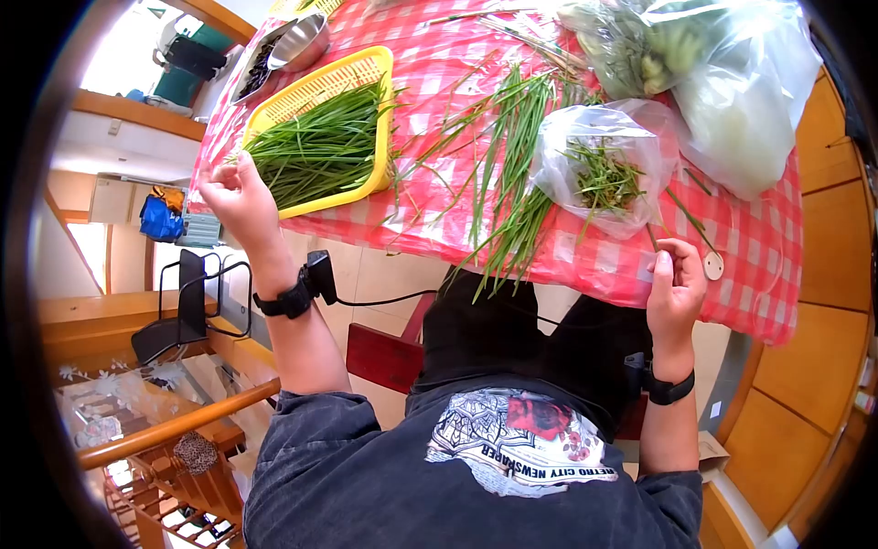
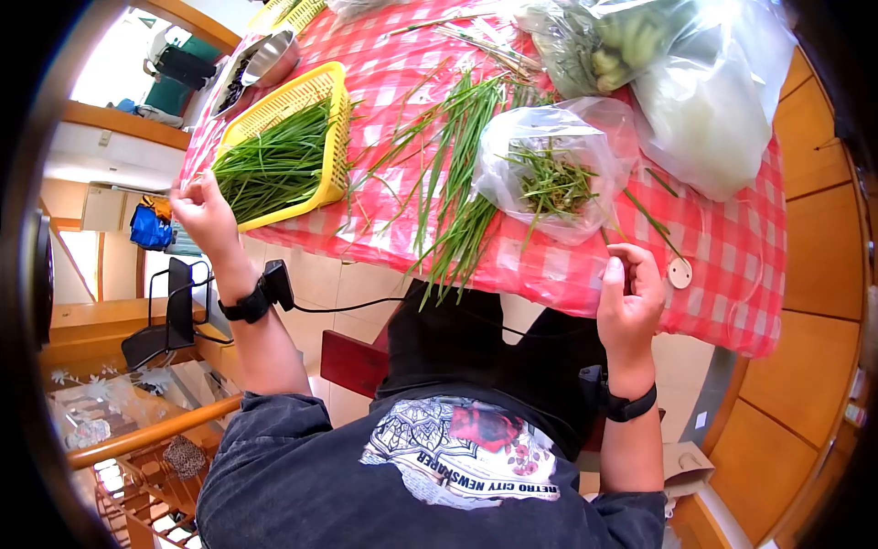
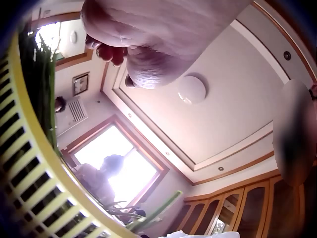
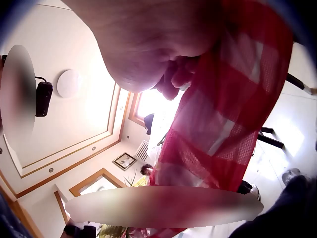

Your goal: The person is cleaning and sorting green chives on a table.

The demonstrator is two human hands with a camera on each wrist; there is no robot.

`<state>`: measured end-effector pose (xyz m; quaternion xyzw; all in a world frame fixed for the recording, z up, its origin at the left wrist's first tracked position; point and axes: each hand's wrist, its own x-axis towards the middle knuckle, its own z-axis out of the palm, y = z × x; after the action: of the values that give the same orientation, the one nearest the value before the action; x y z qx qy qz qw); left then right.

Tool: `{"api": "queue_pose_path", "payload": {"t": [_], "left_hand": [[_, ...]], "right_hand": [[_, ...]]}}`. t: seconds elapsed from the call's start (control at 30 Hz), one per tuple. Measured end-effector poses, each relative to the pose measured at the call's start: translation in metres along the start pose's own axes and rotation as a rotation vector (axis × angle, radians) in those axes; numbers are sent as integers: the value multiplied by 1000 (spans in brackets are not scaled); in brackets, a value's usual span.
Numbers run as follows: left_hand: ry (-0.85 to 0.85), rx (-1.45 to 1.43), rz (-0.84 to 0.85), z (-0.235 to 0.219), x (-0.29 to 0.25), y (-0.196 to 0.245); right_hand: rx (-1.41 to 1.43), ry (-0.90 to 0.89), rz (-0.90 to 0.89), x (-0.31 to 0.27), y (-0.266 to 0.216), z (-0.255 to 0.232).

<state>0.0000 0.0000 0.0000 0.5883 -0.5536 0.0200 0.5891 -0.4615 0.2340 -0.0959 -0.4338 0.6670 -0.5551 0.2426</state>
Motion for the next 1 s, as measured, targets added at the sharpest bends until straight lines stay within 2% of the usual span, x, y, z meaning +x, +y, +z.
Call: {"api": "queue_pose_path", "payload": {"t": [0.03,0.1,0.23,0.3,0.37,0.4,0.43,0.5,0.57,0.63,0.67,0.73,0.8,0.83,0.9,1.0], "left_hand": [[-6,32,98,-1,-4,27],[-8,-170,161,20,-32,71],[-535,-238,109,26,-58,141],[-759,-180,195,41,-68,165],[-987,-1,250,60,-75,173],[-1020,-35,183,72,-82,176],[-1052,25,194,83,-86,181],[-1053,69,228,104,-98,174],[-1080,96,270,123,-102,168],[-1055,178,426,146,-102,164],[-1083,243,419,156,-99,166],[-1084,323,413,174,-94,167],[-1049,372,454,200,-88,154],[-1050,369,453,210,-86,154],[-1148,352,336,228,-81,152],[-1141,385,279,253,-77,147]], "right_hand": [[33,4,-36,0,1,4],[24,11,-86,5,0,-10],[126,-9,27,8,-14,-3],[134,18,45,11,-19,-2],[20,-42,-20,16,-21,-5],[52,-31,-75,16,-20,-1],[50,-28,-77,15,-14,-5],[-28,-185,-125,12,-1,-13],[-44,-173,-143,13,-1,-12],[34,-170,-134,17,2,-12],[36,-168,-135,18,-2,-8],[115,-24,-55,21,-13,-2],[177,-31,-47,20,-8,-2],[237,-43,-39,19,-6,-4],[241,-69,-30,18,-5,-8],[263,-105,-13,19,-5,-10]]}}
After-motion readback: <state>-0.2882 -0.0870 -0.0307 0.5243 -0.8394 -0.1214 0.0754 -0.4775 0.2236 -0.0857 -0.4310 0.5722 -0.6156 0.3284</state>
